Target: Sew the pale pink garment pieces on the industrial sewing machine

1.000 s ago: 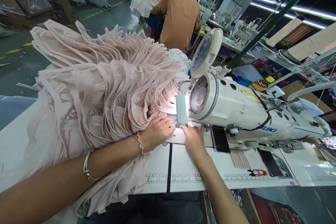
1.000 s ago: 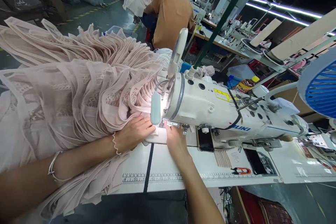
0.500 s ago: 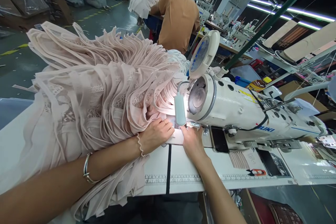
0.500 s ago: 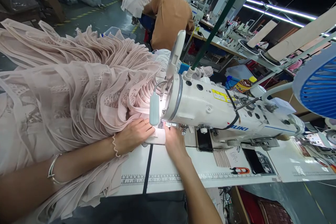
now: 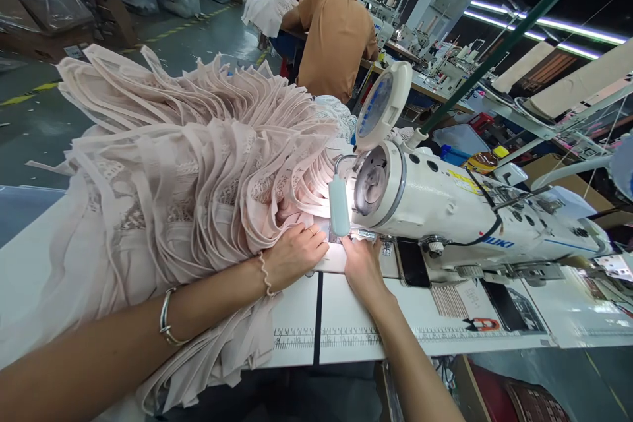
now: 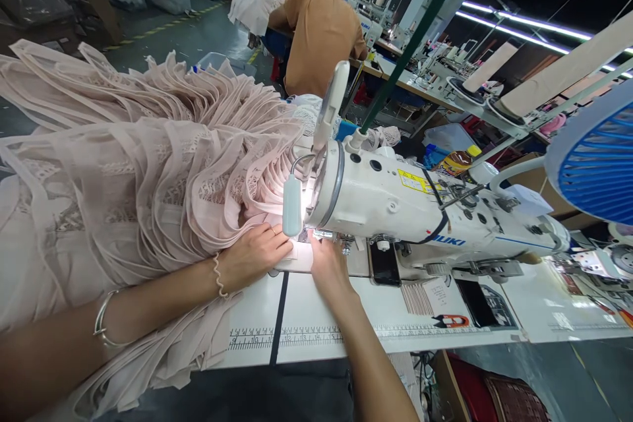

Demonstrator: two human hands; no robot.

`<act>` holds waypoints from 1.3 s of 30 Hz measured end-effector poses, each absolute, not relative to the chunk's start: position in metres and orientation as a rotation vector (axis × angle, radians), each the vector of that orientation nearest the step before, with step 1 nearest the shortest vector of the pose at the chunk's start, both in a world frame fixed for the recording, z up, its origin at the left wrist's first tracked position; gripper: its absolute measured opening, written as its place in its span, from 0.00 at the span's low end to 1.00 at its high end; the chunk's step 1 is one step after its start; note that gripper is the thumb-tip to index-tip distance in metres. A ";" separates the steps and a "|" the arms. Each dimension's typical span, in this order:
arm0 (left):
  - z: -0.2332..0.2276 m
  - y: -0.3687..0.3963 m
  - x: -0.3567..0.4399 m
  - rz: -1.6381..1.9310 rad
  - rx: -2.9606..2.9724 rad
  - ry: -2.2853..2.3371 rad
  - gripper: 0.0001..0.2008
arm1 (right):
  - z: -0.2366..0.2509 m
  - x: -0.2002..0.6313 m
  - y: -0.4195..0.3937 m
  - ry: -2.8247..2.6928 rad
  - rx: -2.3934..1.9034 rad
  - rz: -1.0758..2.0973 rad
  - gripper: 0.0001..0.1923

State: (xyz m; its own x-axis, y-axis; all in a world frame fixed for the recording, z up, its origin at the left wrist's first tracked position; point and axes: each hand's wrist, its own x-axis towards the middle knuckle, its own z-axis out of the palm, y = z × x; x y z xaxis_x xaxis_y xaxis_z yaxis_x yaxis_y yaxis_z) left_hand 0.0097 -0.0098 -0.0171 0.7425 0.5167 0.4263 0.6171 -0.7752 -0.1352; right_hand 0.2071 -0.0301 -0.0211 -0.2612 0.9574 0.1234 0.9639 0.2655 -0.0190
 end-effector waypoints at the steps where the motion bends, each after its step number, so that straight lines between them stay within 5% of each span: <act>1: -0.016 -0.010 0.010 -0.531 -2.681 -0.895 0.12 | -0.021 0.207 -0.030 -2.409 -1.831 -0.097 0.29; 10: -0.011 -0.016 0.008 -0.438 -2.796 -0.996 0.10 | -0.026 0.206 -0.021 -2.388 -1.737 0.070 0.20; 20: -0.003 -0.010 -0.007 -0.431 -3.011 -1.001 0.13 | -0.028 0.250 -0.037 -1.881 -2.053 -0.529 0.14; 25: -0.024 -0.003 0.001 -0.483 -2.957 -1.027 0.09 | -0.026 0.243 -0.057 -1.965 -1.937 -0.195 0.11; 30: -0.037 -0.033 0.025 -0.401 -2.821 -0.758 0.17 | -0.023 0.233 -0.057 -1.939 -1.855 0.240 0.07; 39: -0.020 -0.035 0.022 -0.275 -2.682 -0.838 0.17 | -0.021 0.220 -0.055 -2.299 -1.685 -0.216 0.14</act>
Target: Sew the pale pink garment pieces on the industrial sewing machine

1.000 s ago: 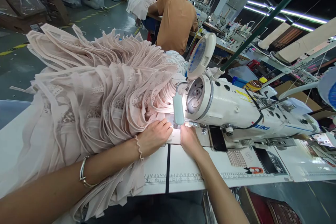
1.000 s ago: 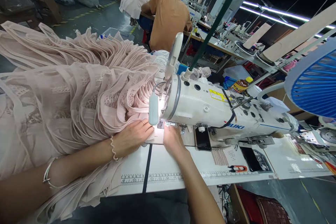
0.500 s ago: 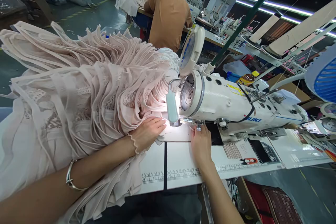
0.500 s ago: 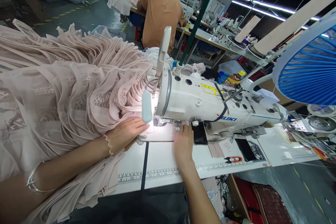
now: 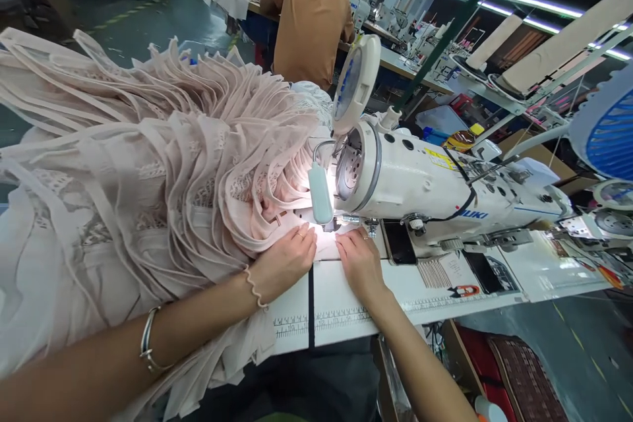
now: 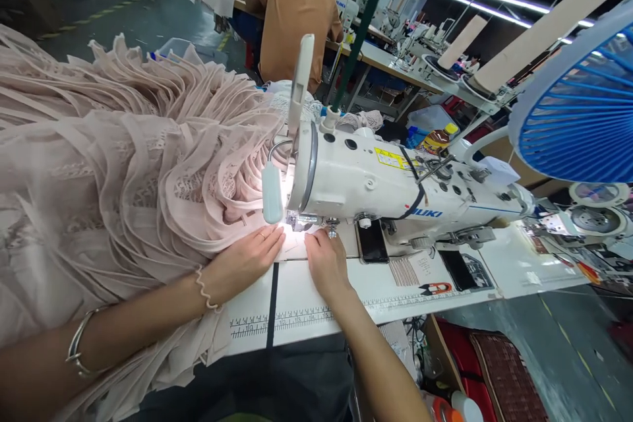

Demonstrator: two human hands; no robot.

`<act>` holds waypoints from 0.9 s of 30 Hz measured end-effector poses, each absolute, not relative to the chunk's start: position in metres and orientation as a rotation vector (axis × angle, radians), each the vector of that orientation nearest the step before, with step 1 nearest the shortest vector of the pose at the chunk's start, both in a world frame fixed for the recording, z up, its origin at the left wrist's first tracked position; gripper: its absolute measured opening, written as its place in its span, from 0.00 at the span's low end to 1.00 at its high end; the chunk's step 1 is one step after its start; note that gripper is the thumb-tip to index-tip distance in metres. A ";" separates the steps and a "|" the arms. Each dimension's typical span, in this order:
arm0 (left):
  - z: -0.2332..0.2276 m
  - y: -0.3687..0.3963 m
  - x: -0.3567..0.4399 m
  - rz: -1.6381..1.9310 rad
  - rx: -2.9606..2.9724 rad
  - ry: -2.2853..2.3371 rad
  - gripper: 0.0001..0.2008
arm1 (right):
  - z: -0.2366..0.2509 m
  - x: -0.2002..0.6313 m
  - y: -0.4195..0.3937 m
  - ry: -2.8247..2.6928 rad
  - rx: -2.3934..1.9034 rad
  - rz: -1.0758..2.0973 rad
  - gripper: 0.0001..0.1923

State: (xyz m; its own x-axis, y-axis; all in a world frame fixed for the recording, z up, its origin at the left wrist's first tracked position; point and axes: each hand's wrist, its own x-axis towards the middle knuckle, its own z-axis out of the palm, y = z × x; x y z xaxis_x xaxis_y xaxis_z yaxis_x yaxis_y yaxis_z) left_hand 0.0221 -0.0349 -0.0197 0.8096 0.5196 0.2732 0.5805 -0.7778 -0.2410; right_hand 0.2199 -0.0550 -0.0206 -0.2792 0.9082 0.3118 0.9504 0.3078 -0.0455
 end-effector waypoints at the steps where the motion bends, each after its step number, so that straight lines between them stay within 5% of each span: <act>1: -0.018 -0.033 0.020 -0.281 -2.692 -0.841 0.17 | -0.022 0.219 -0.056 -2.310 -1.679 -0.269 0.15; 8: -0.019 -0.039 0.021 -0.287 -2.759 -0.895 0.18 | -0.009 0.214 -0.051 -2.381 -1.869 -0.311 0.12; 13: -0.015 -0.035 0.022 -0.315 -2.841 -0.857 0.17 | 0.005 0.201 -0.033 -2.425 -2.134 -0.045 0.10; 18: -0.018 -0.023 0.014 -0.751 -3.001 -1.250 0.19 | -0.010 0.189 -0.032 -2.264 -2.097 -0.001 0.10; 21: -0.026 -0.025 0.013 -0.938 -3.136 -1.093 0.24 | -0.017 0.189 -0.036 -2.197 -2.123 0.032 0.07; 27: -0.034 -0.040 0.021 -0.584 -2.945 -0.894 0.20 | -0.018 0.193 -0.038 -2.162 -2.082 0.093 0.11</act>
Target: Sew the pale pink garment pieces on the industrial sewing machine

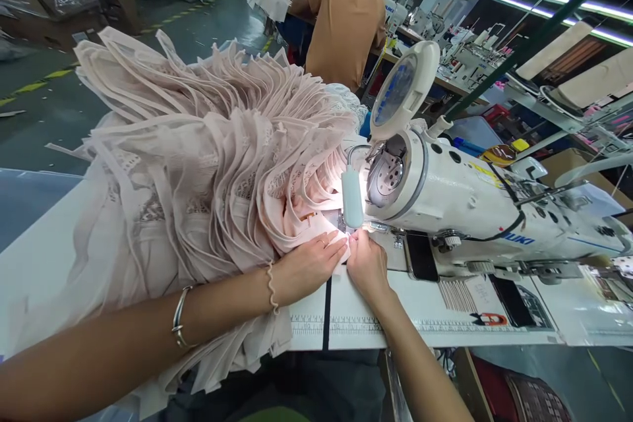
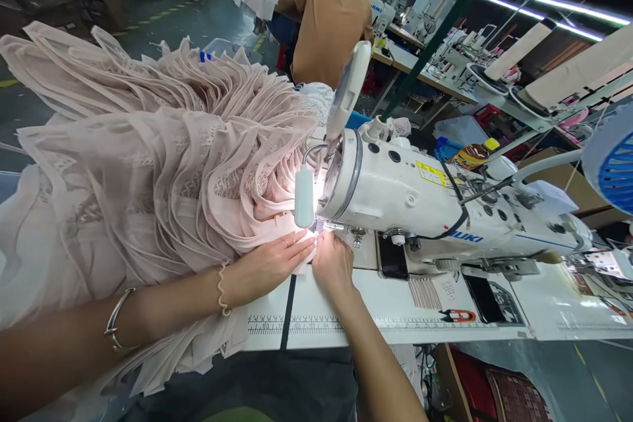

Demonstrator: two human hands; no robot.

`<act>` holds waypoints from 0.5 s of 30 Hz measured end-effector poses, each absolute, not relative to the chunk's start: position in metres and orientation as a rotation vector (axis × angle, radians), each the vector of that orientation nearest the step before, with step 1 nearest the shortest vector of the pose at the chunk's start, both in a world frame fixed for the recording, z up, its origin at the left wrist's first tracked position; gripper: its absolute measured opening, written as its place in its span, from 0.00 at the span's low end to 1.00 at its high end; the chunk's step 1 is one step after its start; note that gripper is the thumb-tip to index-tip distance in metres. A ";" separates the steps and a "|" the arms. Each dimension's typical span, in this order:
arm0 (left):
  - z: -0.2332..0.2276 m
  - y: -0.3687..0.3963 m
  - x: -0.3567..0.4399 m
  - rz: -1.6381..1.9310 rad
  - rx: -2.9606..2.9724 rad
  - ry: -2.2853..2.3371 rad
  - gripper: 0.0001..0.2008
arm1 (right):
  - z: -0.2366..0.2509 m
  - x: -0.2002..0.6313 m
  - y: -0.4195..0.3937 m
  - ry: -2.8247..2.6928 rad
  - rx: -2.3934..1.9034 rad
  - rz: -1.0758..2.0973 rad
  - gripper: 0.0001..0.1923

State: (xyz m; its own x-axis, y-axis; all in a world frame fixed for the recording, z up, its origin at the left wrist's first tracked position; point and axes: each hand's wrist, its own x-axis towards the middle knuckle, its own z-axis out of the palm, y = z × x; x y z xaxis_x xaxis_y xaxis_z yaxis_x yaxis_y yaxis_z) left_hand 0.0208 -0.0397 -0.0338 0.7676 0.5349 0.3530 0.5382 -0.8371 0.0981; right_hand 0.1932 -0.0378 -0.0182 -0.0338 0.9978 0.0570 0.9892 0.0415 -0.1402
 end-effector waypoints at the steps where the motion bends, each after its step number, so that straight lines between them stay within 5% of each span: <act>1: -0.034 -0.040 0.022 -0.546 -2.920 -0.889 0.20 | -0.019 0.193 -0.038 -2.164 -2.080 0.095 0.12; 9: -0.030 -0.035 0.024 -0.528 -2.840 -0.865 0.18 | -0.014 0.198 -0.038 -2.163 -2.009 0.215 0.13; 15: -0.036 -0.027 0.031 -0.565 -2.855 -0.858 0.14 | -0.008 0.225 -0.044 -2.276 -1.538 0.485 0.13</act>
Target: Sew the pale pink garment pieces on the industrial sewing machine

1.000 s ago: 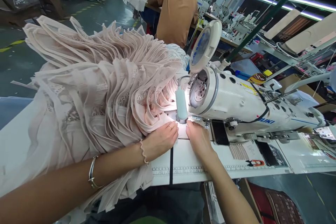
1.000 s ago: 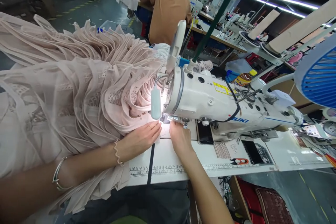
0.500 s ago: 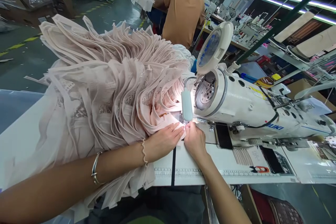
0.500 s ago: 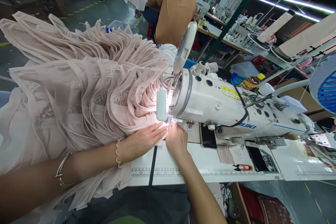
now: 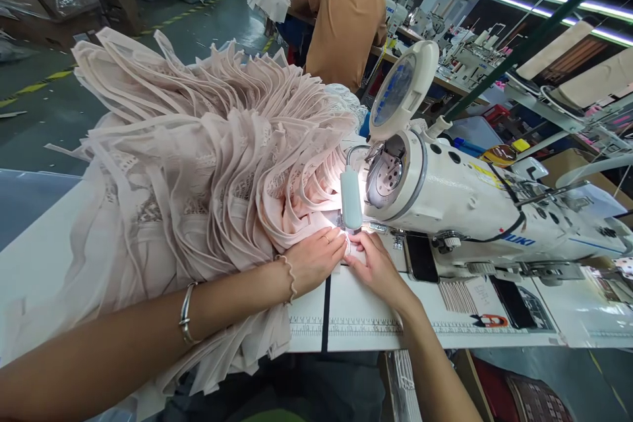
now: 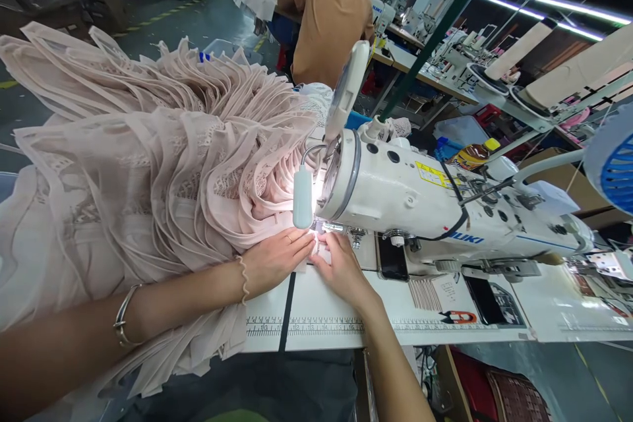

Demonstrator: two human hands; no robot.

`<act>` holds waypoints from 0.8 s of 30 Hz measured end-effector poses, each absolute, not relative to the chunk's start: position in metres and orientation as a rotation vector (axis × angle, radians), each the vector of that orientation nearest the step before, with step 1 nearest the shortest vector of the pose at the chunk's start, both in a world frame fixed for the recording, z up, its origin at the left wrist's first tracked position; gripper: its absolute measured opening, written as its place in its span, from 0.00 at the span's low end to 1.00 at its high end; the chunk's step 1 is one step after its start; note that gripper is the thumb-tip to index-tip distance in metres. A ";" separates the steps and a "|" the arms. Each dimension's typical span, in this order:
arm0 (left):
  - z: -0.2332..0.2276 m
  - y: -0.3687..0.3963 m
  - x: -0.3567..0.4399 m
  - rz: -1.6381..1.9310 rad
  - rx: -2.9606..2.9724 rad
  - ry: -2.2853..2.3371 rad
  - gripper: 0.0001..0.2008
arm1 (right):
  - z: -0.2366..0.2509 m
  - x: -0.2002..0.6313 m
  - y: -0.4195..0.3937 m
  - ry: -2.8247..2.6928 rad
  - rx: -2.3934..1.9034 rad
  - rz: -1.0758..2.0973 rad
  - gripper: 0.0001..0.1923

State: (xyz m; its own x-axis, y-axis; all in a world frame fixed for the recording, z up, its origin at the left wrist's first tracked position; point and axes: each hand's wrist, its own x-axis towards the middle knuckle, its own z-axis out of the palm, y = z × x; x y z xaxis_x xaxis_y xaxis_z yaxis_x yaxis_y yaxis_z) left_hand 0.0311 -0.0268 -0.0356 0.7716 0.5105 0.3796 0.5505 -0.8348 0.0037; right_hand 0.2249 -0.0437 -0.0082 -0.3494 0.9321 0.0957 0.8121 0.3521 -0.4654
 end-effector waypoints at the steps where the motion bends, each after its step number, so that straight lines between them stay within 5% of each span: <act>1: -0.039 -0.026 0.033 -0.586 -2.841 -0.862 0.14 | -0.011 0.229 -0.045 -2.295 -1.458 0.401 0.16; 7: -0.047 -0.028 0.035 -0.680 -2.893 -0.953 0.14 | -0.028 0.228 -0.047 -2.378 -1.232 -0.010 0.19; 15: -0.029 -0.023 0.027 -0.683 -2.804 -1.094 0.11 | -0.023 0.205 -0.044 -2.409 -1.492 -0.468 0.16; 24: -0.040 -0.029 0.041 -0.643 -2.753 -0.893 0.16 | -0.027 0.219 -0.037 -2.494 -1.550 -0.305 0.20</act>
